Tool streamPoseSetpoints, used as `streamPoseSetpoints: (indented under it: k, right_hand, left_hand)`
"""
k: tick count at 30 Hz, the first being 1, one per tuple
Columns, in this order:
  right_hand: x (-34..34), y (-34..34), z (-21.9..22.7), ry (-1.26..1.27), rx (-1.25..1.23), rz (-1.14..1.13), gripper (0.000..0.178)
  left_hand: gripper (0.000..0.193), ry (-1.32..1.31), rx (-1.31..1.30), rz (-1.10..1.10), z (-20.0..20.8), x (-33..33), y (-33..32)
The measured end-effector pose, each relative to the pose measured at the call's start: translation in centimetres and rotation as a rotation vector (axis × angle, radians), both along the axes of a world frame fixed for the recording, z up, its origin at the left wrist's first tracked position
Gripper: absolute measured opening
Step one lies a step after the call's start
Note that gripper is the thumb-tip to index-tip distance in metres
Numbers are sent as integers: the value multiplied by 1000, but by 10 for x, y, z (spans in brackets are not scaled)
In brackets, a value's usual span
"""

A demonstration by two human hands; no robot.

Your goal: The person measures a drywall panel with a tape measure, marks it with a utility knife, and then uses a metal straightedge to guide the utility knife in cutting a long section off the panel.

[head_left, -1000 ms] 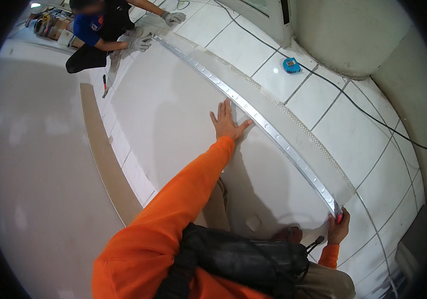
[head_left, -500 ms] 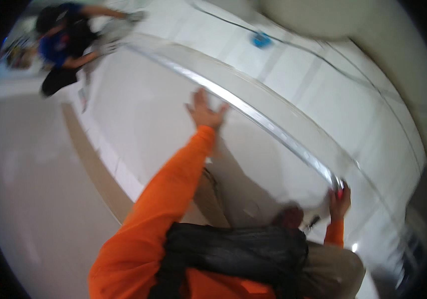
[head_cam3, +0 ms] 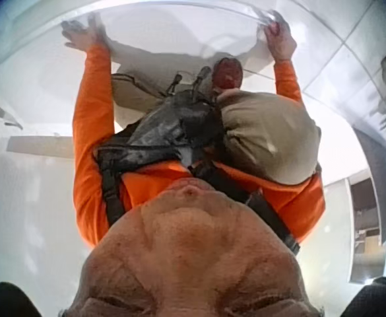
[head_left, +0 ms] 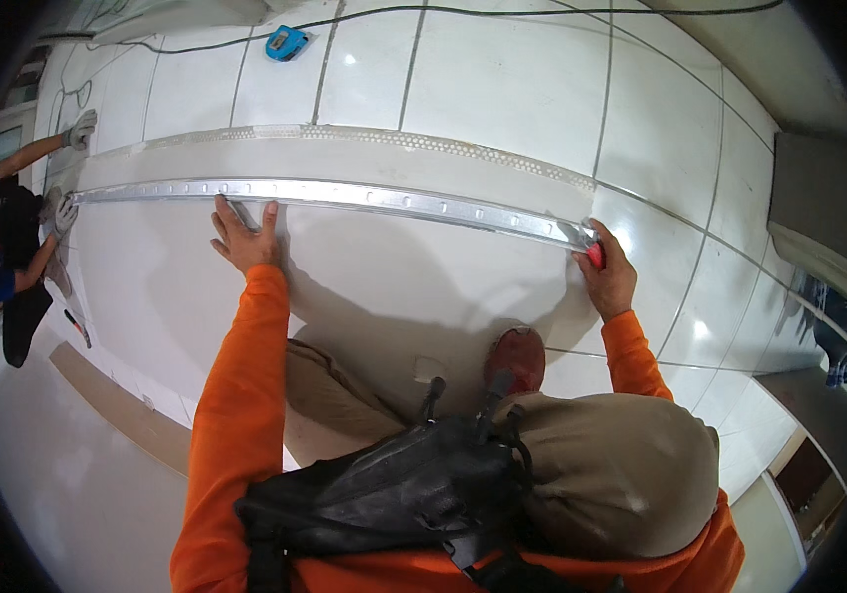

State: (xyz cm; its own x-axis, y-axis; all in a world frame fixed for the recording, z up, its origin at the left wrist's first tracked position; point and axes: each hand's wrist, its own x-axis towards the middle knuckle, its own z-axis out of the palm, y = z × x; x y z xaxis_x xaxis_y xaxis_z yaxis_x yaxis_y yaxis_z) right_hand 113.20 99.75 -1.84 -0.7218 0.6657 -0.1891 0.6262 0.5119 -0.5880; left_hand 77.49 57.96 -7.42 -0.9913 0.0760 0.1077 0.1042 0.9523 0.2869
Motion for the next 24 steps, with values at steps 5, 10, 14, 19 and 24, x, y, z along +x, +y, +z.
streamPoseSetpoints:
  k: [5,10,14,19,24]
  right_hand:
    - [-13,9,7,-65,-78,-30,57]
    - [-16,15,3,-156,-156,-62,60]
    - [-15,15,-7,33,7,8,61]
    - [-18,14,-11,-16,-113,-141,62]
    - [-17,16,-4,12,-202,-134,61]
  left_hand:
    - [104,-3,40,-20,0,-8,1]
    - [105,-14,53,0,1,-12,6]
    - [105,27,68,-25,-2,-13,10]
    - [103,32,76,-33,-4,-14,11]
    - [99,42,45,-44,-1,-14,12]
